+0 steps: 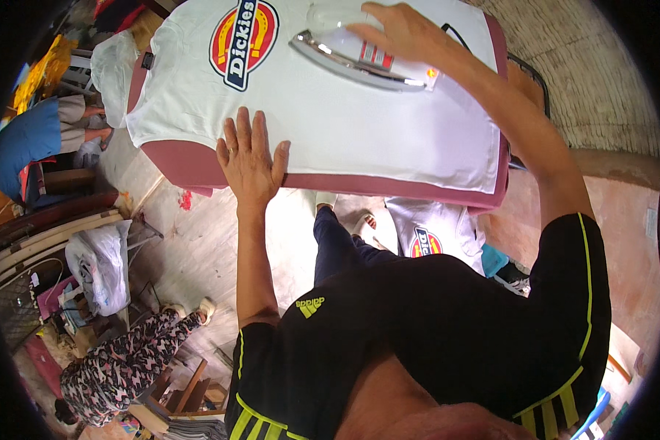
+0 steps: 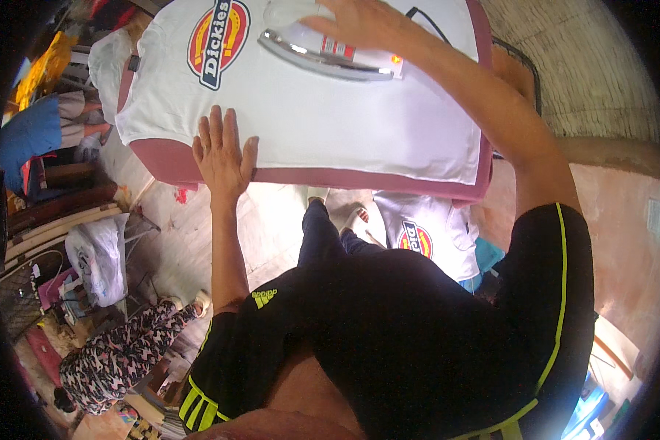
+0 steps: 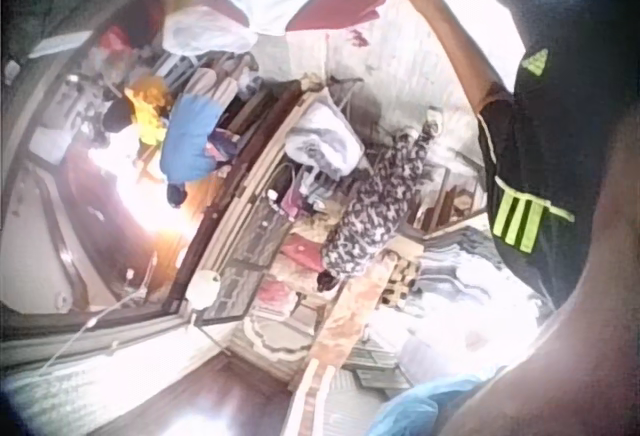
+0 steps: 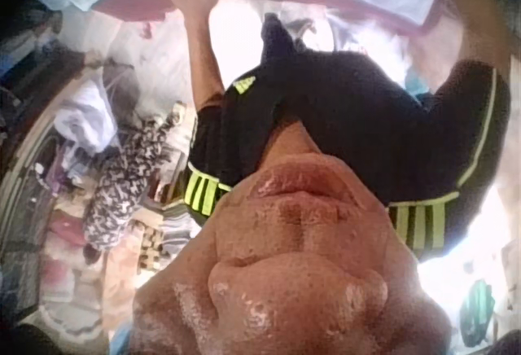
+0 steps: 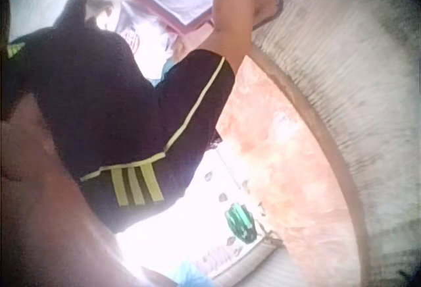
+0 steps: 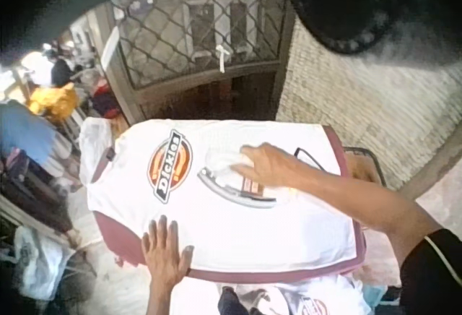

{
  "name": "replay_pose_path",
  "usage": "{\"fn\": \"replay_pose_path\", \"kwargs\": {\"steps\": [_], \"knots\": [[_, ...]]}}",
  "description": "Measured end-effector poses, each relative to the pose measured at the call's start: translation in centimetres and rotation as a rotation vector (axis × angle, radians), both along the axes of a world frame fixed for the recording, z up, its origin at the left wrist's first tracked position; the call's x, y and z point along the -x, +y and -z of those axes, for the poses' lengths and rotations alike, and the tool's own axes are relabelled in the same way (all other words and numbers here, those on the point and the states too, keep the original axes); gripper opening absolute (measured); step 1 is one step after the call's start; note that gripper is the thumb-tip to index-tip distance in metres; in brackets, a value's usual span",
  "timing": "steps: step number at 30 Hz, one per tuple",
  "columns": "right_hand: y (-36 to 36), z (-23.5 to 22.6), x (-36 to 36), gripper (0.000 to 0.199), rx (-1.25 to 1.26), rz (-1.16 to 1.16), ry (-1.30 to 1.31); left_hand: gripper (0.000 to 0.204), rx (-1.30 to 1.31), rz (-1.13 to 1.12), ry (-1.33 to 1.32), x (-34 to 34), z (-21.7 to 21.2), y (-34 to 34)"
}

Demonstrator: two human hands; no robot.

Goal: The person irons a white t-shirt with a Dickies logo on a pink ironing board. They use a white electric iron to smooth the fabric, repeatedly adjusting the shirt's position and flipping it over to iron different sections.

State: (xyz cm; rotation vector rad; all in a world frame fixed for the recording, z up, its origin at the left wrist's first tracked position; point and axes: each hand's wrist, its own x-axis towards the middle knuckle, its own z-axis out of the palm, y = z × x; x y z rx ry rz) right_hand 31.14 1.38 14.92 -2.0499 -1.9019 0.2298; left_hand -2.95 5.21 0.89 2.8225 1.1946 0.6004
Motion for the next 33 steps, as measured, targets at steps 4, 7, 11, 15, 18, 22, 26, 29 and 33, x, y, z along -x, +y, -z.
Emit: {"fn": "replay_pose_path", "kwargs": {"steps": [4,7,11,15,18,22,26,29,33], "knots": [[4.6,0.2,-3.0,0.050,-0.094,0.083,0.067,0.067,0.017,0.008,-0.008,-0.3,-0.3,-0.1],[4.2,-0.4,-1.6,0.049,-0.097,0.073,0.108,0.069,0.028,-0.021,0.026,-0.1,-0.4,-0.2],[-0.5,2.1,1.2,0.048,-0.114,-0.030,0.129,0.070,0.049,-0.032,0.026,0.0,-0.6,-0.1],[-4.0,0.7,6.7,0.045,-0.002,-0.044,0.276,0.071,0.048,-0.016,-0.001,0.0,-0.3,0.1],[-2.9,0.7,8.3,0.042,0.073,0.104,0.374,0.072,0.072,-0.013,-0.010,0.0,-0.5,0.1],[-1.6,3.0,9.2,0.043,0.045,0.266,0.617,0.070,0.091,0.001,-0.018,-0.1,-1.0,0.1],[-0.9,2.1,12.5,0.041,0.126,0.409,1.045,0.058,0.187,0.049,-0.014,0.4,-3.4,1.2],[0.5,2.4,13.2,0.040,0.019,0.424,1.146,0.048,0.345,0.053,-0.120,0.5,-4.2,3.7],[4.4,1.8,11.7,0.042,-0.053,0.522,0.984,0.046,0.180,0.130,-0.226,-0.7,-2.3,5.9]]}}
